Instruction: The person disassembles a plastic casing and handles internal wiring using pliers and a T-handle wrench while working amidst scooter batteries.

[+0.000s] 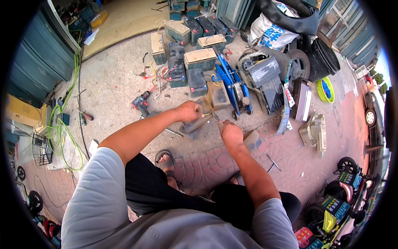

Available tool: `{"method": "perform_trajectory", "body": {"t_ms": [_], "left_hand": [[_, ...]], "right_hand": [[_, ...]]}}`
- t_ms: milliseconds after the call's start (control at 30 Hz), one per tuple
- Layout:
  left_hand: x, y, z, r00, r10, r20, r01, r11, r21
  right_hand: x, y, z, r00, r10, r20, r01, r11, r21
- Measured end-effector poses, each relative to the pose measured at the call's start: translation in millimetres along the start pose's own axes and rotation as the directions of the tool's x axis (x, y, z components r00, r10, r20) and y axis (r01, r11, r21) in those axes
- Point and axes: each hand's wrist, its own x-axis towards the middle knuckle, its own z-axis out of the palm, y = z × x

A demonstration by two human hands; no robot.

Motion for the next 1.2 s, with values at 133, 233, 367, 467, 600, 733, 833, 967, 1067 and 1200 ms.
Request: {"method": "perform_trajectory", "body": {"t_ms": [133,233,367,467,600,733,833,967,1067,1200], "left_hand": [[0,-13,-2,0.994,-0.071,0.085,0.097,0.929,-0.356],[-1,-25,-9,0.992,-0.127,0.028,0.115,0.765,-0.633],[12,-14,-23,0.963,-0.192,-0.189,0.026,0.764,-0.645],[10,-21,-21,0.942,-0.200,-0.269,0.063,0.893,-0.445],[15,-10,2,0.948,-0.119,-0.295,0.034,0.960,-0.278],[19,-16,30,0.859,-0.057,-0.508,0.023,0.997,-0.072],[12,5,34,0.812,-0.089,-0.578,0.043,0.995,-0.092],[7,3,39,0.832,0.018,-0.554,0.011,0.999,0.049],[1,-5,46,0.829,0.140,-0.541,-0.058,0.984,0.166],[-8,5,49,0.862,0.185,-0.472,-0.024,0.945,0.327]], "right_hand": [[1,14,0,0.973,0.045,0.225,-0.130,0.916,0.378],[4,7,-16,0.776,0.077,0.626,-0.597,0.411,0.689],[16,39,3,0.836,0.020,0.549,-0.442,0.616,0.652],[27,17,-31,0.867,-0.025,0.497,-0.274,0.810,0.519],[44,13,-73,0.920,-0.052,0.389,-0.050,0.968,0.247],[67,13,-88,0.905,-0.122,0.408,0.105,0.992,0.063],[85,14,-92,0.869,-0.183,0.460,0.182,0.982,0.047],[115,19,-77,0.793,-0.215,0.571,0.220,0.974,0.061],[131,13,-74,0.730,-0.188,0.657,0.187,0.980,0.072],[140,-13,-99,0.626,-0.131,0.769,0.161,0.986,0.037]]}}
